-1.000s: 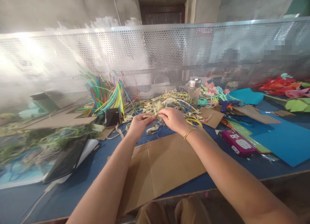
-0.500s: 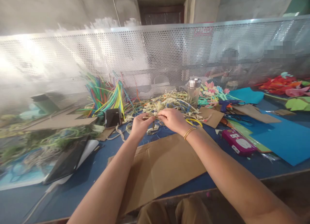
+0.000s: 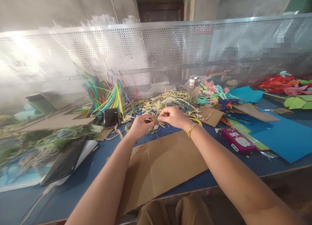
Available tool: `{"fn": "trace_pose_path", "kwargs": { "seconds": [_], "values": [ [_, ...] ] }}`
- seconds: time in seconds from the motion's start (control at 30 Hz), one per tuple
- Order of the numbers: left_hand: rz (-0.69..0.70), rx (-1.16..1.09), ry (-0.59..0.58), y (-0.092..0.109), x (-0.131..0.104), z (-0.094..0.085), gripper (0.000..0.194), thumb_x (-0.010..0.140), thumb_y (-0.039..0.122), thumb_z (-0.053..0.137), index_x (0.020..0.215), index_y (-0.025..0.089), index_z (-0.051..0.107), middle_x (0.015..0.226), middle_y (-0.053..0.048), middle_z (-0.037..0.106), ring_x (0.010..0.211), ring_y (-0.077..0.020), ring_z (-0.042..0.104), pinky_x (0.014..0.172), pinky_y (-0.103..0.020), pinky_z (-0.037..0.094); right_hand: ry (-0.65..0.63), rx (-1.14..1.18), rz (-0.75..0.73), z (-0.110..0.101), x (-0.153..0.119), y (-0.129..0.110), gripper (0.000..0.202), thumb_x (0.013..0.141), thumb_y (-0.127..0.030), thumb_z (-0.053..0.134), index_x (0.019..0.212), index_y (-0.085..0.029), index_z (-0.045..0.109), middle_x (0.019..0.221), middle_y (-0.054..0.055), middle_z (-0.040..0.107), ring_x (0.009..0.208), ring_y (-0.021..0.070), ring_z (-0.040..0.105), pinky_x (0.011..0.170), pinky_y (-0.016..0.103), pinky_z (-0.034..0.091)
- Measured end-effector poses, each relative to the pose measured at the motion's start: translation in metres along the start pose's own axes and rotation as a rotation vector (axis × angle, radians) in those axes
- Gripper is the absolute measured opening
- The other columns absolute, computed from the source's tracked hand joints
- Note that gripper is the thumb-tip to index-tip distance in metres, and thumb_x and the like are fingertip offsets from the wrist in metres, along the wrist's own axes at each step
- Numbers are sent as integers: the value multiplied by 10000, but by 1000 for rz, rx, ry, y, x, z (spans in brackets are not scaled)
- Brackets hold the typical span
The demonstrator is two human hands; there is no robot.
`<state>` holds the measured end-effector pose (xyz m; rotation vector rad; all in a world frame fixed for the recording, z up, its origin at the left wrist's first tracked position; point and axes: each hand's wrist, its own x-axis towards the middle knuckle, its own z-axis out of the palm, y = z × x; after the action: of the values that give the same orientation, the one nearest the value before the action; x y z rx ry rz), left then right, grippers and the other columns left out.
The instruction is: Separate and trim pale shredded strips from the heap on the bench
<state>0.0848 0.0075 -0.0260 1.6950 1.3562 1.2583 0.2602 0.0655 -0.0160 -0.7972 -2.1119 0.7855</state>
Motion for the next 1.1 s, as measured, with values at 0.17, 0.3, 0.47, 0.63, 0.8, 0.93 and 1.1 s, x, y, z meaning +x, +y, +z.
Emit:
{"fn": "trace_pose_path", "kwargs": {
  "seconds": [0.17,0.3,0.47,0.63,0.8,0.93,1.1],
  "values": [
    [-39,-91,-8,1,-1,1,270,642,402,755,792,181,717,756,-36,676,658,-152,575,623,-254,427,13,49,34,1,0,2,116,715,-239,650,657,-140,636,545,-32,527,522,77,426,507,216,301],
    [-38,-105,24,-1,0,0,273,633,407,776,786,187,724,797,-49,692,717,-163,593,693,-269,446,30,23,21,1,-1,-3,113,702,-228,643,631,-143,624,529,-37,507,514,76,414,501,214,292],
    [-59,-90,12,-2,0,-3,283,609,414,787,758,180,727,764,-53,692,696,-174,590,686,-286,452,8,67,39,4,-2,-5,111,696,-240,640,635,-149,627,534,-35,527,519,81,426,506,217,297],
    [-49,-89,-11,-2,1,-3,237,626,392,767,724,182,720,741,-43,685,679,-164,580,681,-281,443,-15,188,108,6,-1,-2,105,671,-244,637,634,-146,633,556,-24,558,538,92,453,533,226,331],
    [-64,-97,20,-2,2,0,204,624,365,771,677,178,708,704,-28,665,647,-136,549,654,-263,413,-72,251,168,4,0,3,167,701,-307,638,655,-147,640,562,-35,532,535,87,418,545,239,320],
    [-128,-157,157,-6,4,-1,247,604,395,778,678,173,696,592,-5,589,528,-105,458,536,-255,349,4,88,79,1,0,3,235,737,-385,664,748,-151,673,594,-31,515,555,93,417,550,240,316],
    [-165,-252,285,-12,6,-5,299,590,431,783,682,167,677,561,1,547,480,-88,406,474,-245,293,199,-176,-196,3,-1,-4,98,743,-265,709,775,-176,685,700,-9,524,653,106,465,626,237,351]
  ]
}}
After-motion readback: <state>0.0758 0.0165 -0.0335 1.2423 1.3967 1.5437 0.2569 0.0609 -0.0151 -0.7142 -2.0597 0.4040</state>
